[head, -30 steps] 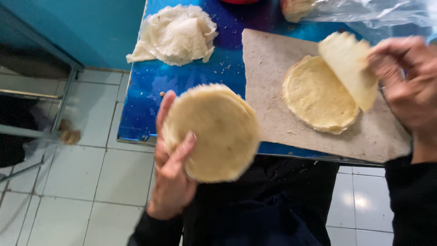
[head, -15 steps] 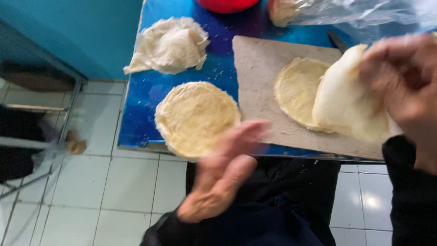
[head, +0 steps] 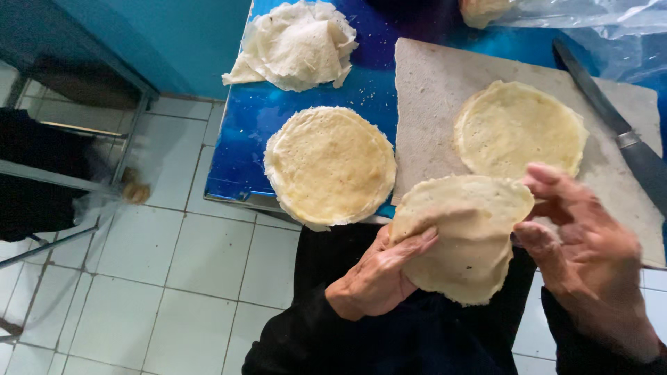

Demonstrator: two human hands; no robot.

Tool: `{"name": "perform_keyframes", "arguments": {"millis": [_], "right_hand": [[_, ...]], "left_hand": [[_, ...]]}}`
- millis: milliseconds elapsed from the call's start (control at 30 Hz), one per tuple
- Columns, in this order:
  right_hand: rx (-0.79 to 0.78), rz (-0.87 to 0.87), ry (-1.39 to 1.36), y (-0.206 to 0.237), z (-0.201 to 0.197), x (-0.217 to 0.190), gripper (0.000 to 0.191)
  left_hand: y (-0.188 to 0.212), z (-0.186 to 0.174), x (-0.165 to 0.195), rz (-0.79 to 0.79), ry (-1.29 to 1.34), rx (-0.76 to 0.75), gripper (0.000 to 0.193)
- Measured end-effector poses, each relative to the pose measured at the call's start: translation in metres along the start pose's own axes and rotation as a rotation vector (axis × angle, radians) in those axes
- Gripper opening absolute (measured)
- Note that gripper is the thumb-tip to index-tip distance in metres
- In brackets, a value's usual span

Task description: The person peels thin, round pastry sheets apart one at a time from a stack, separates each sheet from the pile, and stacks the separated sheets on the table. Near the end, the person holds the stacked sheets steady and trims around the edge with a knife on a cutting board.

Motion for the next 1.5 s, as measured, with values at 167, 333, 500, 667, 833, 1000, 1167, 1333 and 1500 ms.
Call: {"name": "perform_keyframes", "arguments": {"millis": [167,333,500,667,833,1000,1167,1333,1500], "right_hand": [[-0.116,0.123,-0.077,0.005,-0.013,0.027,0.034],[0.071,0.083,0.123,0.011,-0.018,0.03,0.031],[0.113,0.05,0.322,-0.008,-0.035,0.009,0.035],[0.195,-0.104,0.374,-0.059,-0.052,-0.007,0.036],[0.131,-0.127,0.135,-0.101,-0.058,0.005,0.028],[0.195,-0.045,0.274,-0.106,-0.059,0.04,0.025],[0.162,-0.191,0.487,-0.107,-0.065,0.063,0.025],[0.203,-0.389,0.733,-0.101,-0.063,0.067,0.029],[0.135,-0.716,1.306,-0.087,-0.06,0.059,0.025]], "left_hand": [[-0.002,-0.009,-0.004,-0.004,-0.118,0.009,0.052],[-0.012,-0.01,-0.009,0.099,-0.308,0.044,0.046],[-0.028,0.01,0.01,0.448,-1.228,0.166,0.03],[-0.08,0.035,0.051,0.85,-1.565,0.144,0.016],[-0.129,0.043,0.066,0.883,-1.719,0.173,0.024],[-0.152,0.032,0.057,0.754,-1.872,0.284,0.039],[-0.16,0.021,0.046,0.71,-2.024,0.381,0.053],[-0.141,0.037,0.044,0.778,-2.17,0.473,0.069],[-0.069,0.055,0.051,0.954,-1.999,0.453,0.056]]}}
Point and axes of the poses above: each hand's wrist, its own y-axis away from the middle knuckle, its own z-axis out of the palm, x = y × z, the point moved 1 cm from there along -y, towards the middle knuckle, and after that the axes turned 4 degrees about -z, right-handed, at the moved point
